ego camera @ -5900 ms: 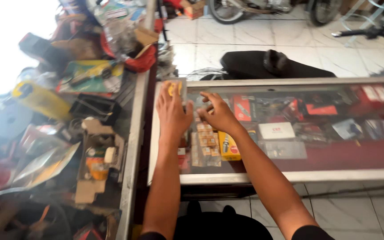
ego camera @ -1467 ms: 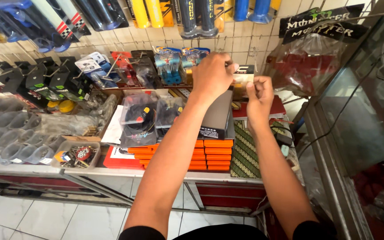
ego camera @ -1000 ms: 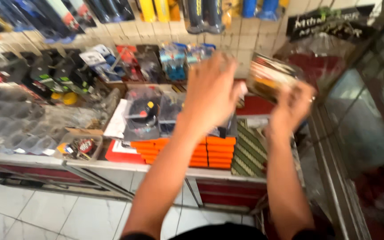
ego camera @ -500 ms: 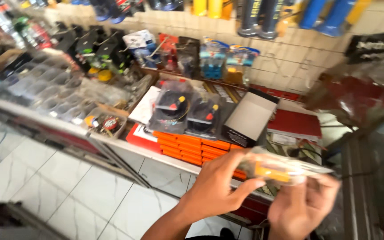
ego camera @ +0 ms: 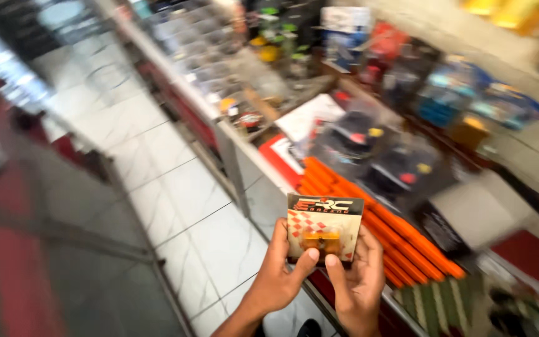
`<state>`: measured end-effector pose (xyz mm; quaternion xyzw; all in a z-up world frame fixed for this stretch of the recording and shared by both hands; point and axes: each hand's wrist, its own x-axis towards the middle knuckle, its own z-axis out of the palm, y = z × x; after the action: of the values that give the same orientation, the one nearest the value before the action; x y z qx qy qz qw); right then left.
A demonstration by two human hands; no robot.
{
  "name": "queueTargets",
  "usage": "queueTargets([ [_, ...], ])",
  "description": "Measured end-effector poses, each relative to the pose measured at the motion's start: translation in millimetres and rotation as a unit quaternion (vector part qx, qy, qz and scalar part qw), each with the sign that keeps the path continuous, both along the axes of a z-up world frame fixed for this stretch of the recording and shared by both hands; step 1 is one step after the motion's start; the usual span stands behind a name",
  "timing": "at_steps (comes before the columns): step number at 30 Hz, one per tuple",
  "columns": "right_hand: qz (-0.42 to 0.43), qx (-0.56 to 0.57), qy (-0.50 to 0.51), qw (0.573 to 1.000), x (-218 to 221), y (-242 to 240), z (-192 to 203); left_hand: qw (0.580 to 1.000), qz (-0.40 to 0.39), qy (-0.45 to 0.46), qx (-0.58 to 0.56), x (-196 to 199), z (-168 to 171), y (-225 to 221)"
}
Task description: The person removes motorcycle parts in packaging from a wall rack and places them onto a glass display counter one at a time.
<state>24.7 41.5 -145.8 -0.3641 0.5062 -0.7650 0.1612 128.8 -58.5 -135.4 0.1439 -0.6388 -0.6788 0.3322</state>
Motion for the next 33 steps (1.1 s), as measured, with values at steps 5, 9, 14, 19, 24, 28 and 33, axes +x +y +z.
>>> queueTargets([
  [5, 0.141, 0.035, -0.004, 0.989, 19.3, -32.5, -32.2, 0.983, 0.181, 0.021, 0.025, 29.7, -42.3, 1.5],
  [9, 0.274, 0.076, -0.061, 0.957, 56.4, -63.5, -52.6, 0.955, 0.293, 0.018, 0.049, 79.8, -73.1, -5.0],
  [14, 0.375, 0.104, -0.043, 0.920, 115.6, -85.9, -68.4, 0.922, 0.363, 0.035, 0.130, 145.0, -102.7, -3.4],
  [19, 0.445, 0.130, -0.057, 0.884, 187.2, -102.0, -70.6, 0.892, 0.441, 0.042, 0.093, 219.4, -101.8, -7.6],
  [24, 0.505, 0.092, -0.030, 0.857, 261.7, -118.4, -67.3, 0.850, 0.522, 0.005, 0.067, 290.2, -78.8, -4.3],
  [28, 0.549, 0.108, 0.004, 0.829, 314.3, -122.1, -70.9, 0.779, 0.615, -0.052, 0.111, 332.8, -69.5, 10.3],
  [33, 0.651, 0.154, 0.039, 0.742, 365.2, -115.9, -63.9, 0.686, 0.721, 0.005, 0.094, 372.0, -69.6, 38.9],
])
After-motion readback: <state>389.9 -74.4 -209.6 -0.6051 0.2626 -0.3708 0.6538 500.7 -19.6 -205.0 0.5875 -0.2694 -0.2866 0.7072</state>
